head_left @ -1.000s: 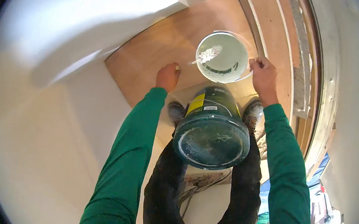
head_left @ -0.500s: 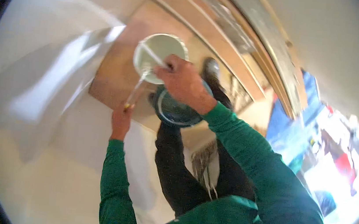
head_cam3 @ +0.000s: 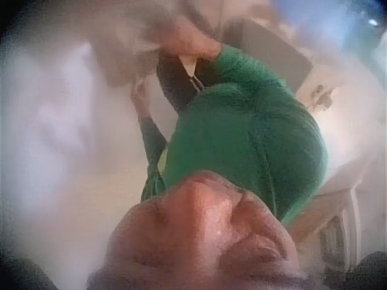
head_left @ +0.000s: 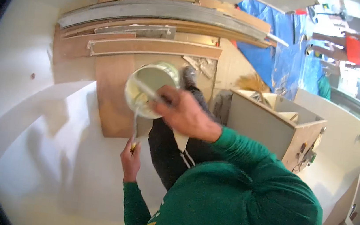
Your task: The person uses a power drill to fasten screws into a large wooden board. They then move around a room under renovation, handling a paint bucket and a paintbrush. The person picks up and stacks several long wooden planks and a large flat panel, organizing materials on the floor.
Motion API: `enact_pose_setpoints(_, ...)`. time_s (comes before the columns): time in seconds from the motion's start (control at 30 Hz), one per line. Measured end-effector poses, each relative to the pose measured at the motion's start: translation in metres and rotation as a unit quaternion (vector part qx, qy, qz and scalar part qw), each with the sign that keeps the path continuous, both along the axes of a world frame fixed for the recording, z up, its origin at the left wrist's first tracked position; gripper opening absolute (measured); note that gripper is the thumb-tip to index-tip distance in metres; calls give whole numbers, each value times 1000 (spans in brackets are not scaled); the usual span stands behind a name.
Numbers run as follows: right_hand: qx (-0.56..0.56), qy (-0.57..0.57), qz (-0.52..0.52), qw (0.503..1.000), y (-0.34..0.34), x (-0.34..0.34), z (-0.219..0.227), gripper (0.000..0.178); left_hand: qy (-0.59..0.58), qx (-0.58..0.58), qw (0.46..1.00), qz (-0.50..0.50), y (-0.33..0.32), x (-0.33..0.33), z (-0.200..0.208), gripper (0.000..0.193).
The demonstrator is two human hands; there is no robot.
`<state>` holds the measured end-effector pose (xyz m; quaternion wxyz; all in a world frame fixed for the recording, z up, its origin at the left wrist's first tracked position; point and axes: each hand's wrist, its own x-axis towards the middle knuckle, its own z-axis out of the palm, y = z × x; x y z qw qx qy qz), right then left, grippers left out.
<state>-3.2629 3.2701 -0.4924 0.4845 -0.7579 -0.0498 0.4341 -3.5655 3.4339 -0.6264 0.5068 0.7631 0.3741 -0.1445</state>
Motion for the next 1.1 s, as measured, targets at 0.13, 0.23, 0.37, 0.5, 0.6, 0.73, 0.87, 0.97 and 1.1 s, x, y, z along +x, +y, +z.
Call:
enact_pose_setpoints(0.13,9,42,-62,997,-111,24,35,24,95,31,987,-127,-36,60,58,47)
enact_pose_setpoints(0.23,13,37,-106,994,-184,36,45,22,138,71,964,-218,-80,116,80,53)
enact_pose_setpoints(0.37,-37,7,-143,989,-255,28,67,22,183,-48,952,-239,-134,151,67,52)
enact_pose_setpoints(0.5,-47,-45,-202,977,-316,35,90,27,184,-135,928,-295,-172,207,93,49)
enact_pose_setpoints(0.6,-70,-113,-254,958,-346,40,95,31,143,-98,920,-352,-187,238,97,42)
enact_pose_setpoints(0.73,-41,-72,-353,932,-380,51,122,40,118,-113,919,-358,-225,292,139,41)
enact_pose_setpoints(0.87,-70,-98,-437,891,-404,33,139,30,4,-177,901,-396,-217,336,135,36)
enact_pose_setpoints(0.97,-28,-71,-503,861,-399,22,176,26,45,-200,885,-418,-208,371,154,30)
enact_pose_setpoints(1.1,-11,-122,-551,825,-394,26,205,24,31,-204,864,-459,-213,399,174,32)
